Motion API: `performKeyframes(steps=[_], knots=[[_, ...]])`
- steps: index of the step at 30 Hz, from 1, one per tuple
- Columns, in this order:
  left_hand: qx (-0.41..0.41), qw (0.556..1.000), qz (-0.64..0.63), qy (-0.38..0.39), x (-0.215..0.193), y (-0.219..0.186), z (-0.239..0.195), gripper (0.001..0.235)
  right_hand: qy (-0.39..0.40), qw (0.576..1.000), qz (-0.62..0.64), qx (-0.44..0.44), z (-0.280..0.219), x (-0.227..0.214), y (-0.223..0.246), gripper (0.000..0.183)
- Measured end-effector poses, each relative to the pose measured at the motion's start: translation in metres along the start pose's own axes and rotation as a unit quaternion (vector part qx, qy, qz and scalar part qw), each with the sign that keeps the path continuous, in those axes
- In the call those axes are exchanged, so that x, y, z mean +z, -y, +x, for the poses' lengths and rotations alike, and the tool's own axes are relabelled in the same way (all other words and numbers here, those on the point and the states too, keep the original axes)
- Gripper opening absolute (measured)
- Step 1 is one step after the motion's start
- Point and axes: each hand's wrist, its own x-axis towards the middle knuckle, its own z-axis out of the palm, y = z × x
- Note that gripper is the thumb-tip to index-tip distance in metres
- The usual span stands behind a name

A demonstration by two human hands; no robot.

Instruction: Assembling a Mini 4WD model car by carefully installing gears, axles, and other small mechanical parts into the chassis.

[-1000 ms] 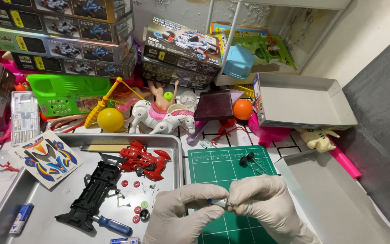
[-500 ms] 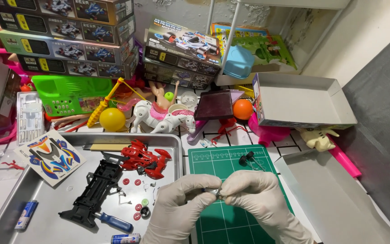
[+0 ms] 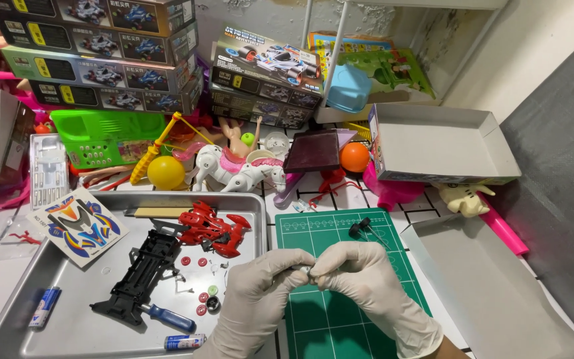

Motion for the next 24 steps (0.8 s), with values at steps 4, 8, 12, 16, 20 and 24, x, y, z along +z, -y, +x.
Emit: performKeyframes(steps=[4,8,12,16,20,24], knots=[[0.026,0.999,0.033,-0.002,0.000,0.000,0.000,0.023,0.031,0.999,0.011,-0.035,0.003,0.001,-0.010,0.011],[0.001,0.999,0.041,-0.023,0.001,0.003,-0.002,0.026,0.016,0.998,0.011,-0.054,0.003,0.003,-0.018,0.014],[-0.021,0.998,0.049,-0.038,0.001,0.002,-0.006,0.024,-0.001,0.998,-0.017,-0.068,0.000,0.009,-0.021,0.014],[-0.019,0.998,0.044,-0.040,0.000,0.003,-0.006,0.023,-0.009,0.996,-0.013,-0.084,0.000,0.009,-0.027,0.015],[-0.001,0.998,0.053,-0.043,0.001,0.004,-0.007,0.025,-0.009,0.994,-0.032,-0.102,-0.001,0.011,-0.026,0.020],[-0.007,0.997,0.058,-0.043,0.001,0.003,-0.007,0.025,-0.007,0.991,-0.024,-0.130,-0.003,0.015,-0.026,0.021]])
